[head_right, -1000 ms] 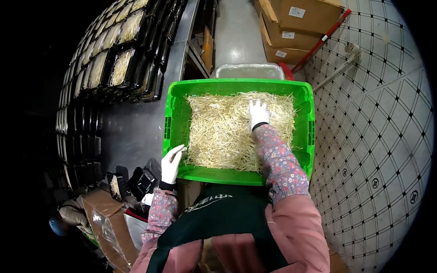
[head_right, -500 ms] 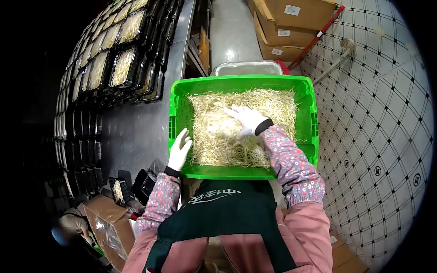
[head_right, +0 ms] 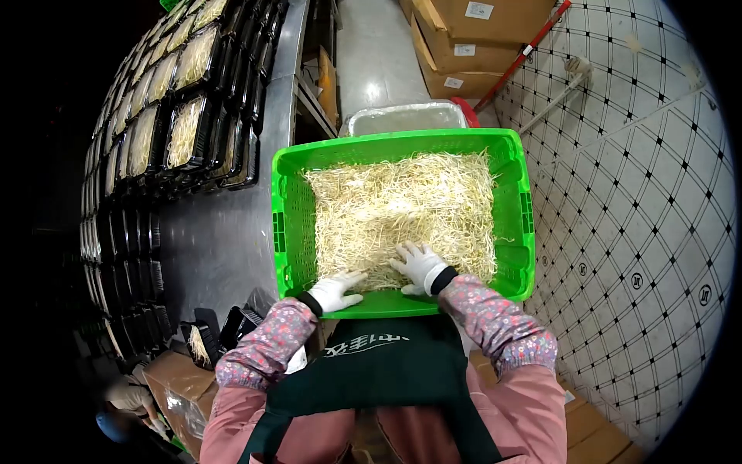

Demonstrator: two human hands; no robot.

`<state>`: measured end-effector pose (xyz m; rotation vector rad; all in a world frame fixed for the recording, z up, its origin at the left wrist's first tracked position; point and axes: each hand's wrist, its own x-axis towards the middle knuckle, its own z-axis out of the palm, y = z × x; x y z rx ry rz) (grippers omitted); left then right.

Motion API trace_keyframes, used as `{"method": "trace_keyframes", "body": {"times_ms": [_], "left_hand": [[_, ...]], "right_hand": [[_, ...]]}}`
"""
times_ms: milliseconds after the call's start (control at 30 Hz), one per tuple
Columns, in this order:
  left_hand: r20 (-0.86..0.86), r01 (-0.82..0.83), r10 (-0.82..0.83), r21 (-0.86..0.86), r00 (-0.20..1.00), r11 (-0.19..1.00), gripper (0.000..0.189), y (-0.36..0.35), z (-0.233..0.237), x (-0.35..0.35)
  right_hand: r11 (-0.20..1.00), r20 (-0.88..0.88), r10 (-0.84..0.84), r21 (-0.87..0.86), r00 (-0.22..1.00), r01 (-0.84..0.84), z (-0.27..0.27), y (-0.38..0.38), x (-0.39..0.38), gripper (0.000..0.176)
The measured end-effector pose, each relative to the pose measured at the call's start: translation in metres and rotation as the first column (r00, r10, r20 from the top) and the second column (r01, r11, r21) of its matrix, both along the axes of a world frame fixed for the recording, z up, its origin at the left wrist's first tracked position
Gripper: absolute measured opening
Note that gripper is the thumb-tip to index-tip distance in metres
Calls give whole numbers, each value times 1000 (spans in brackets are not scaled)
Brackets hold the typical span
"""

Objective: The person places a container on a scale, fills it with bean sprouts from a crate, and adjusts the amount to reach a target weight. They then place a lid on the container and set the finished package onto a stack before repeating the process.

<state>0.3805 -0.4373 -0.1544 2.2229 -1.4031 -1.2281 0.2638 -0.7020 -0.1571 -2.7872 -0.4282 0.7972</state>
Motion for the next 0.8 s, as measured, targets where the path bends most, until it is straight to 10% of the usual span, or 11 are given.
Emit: {"method": "trace_keyframes", "body": {"times_ms": [67, 133, 300, 433, 633, 733, 800], "left_hand": [[-225, -115, 104, -39, 969, 993, 63, -8, 19, 32], [-90, -263, 256, -78, 962, 962, 72, -23, 3, 64], [271, -406, 400, -37, 876, 913, 128, -65, -54, 98], [207, -190, 148, 199, 967, 961, 130, -51, -26, 42], [380, -97, -1, 237, 925, 967, 138, -35, -21, 20], [409, -302, 215, 160, 887, 940, 138, -56, -33, 31], [354, -353, 283, 150, 892, 924, 127, -63, -37, 37]], "right_hand": [[981, -105, -107, 149, 989, 122, 21, -18, 32, 77], [874, -192, -331, 307, 924, 377, 16, -41, 84, 77], [857, 66, -503, -88, 862, 507, -34, -23, 153, 98], [966, -64, -223, -149, 973, 211, 0, 26, 89, 109], [959, 362, -94, -218, 927, 183, -21, 27, 35, 100], [951, 84, -220, -204, 972, 232, -36, 21, 69, 113], [962, 82, -218, -147, 972, 228, -37, 13, 78, 91]]}}
